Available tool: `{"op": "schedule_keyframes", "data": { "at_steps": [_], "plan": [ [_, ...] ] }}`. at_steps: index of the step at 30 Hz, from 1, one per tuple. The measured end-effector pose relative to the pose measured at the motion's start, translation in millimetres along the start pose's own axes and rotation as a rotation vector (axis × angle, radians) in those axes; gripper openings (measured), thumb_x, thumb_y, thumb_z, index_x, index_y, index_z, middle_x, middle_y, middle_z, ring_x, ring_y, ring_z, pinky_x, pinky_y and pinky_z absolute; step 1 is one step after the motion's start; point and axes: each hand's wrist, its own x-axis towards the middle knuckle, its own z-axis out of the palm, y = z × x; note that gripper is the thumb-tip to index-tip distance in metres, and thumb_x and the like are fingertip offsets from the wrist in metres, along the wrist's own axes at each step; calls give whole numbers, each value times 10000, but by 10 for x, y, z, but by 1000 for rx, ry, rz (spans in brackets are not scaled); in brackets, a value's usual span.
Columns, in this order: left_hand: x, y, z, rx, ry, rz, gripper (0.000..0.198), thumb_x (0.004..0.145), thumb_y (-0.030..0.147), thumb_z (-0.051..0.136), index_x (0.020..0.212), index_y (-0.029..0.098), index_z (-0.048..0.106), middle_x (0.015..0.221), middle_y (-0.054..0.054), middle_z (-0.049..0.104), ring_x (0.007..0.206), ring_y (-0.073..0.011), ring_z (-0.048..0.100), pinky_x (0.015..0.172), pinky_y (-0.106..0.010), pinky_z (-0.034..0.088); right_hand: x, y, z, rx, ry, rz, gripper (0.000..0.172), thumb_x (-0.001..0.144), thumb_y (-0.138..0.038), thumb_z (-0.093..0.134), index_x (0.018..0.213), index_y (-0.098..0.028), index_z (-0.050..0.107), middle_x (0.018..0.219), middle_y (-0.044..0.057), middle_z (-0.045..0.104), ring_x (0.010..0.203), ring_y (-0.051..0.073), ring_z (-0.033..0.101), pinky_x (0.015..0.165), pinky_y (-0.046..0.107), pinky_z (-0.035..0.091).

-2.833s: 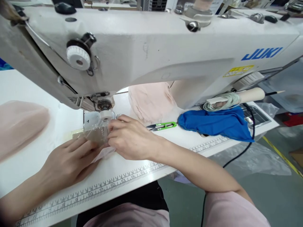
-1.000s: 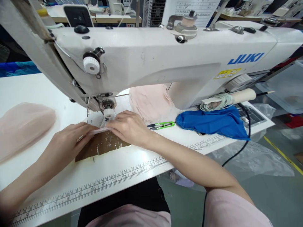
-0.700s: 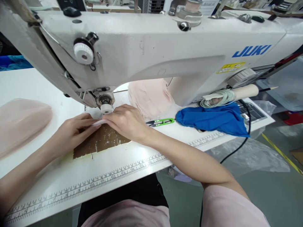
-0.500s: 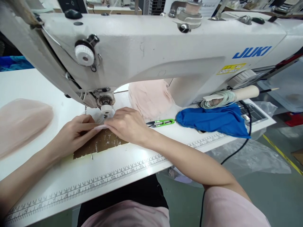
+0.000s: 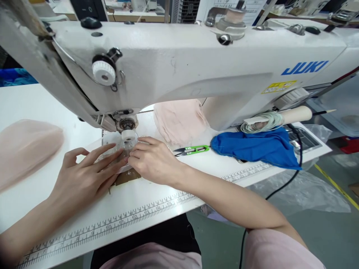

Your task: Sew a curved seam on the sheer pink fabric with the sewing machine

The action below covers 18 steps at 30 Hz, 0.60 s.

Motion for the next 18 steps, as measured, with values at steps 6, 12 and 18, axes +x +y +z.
{"op": "schedule_keyframes", "data": {
  "at_steps": [6, 12, 18],
  "plan": [
    [-1, -57, 62, -39, 25, -13, 234, 960, 175, 499, 1145, 218, 635, 1173, -45, 713, 1191, -271, 602, 875, -451, 341, -2, 15, 40, 22, 39, 16, 256, 909, -52, 504, 792, -132, 716, 851, 32, 770, 865, 162, 705, 884, 328, 511],
    [39, -128, 114, -46, 39, -27, 254, 969, 179, 489, 1168, 227, 639, 1186, -46, 708, 1188, -259, 610, 878, -447, 334, 15, 59, 110, 18, 35, 50, 257, 905, -44, 491, 846, -144, 721, 914, 38, 770, 903, 160, 698, 926, 331, 489],
    [62, -212, 172, -25, 25, -28, 284, 972, 179, 480, 1220, 240, 604, 1237, -52, 680, 1181, -261, 613, 882, -460, 354, 59, 107, 113, -14, 27, 67, 239, 910, -61, 504, 823, -146, 710, 909, 36, 769, 855, 158, 695, 917, 324, 484]
  ]
}}
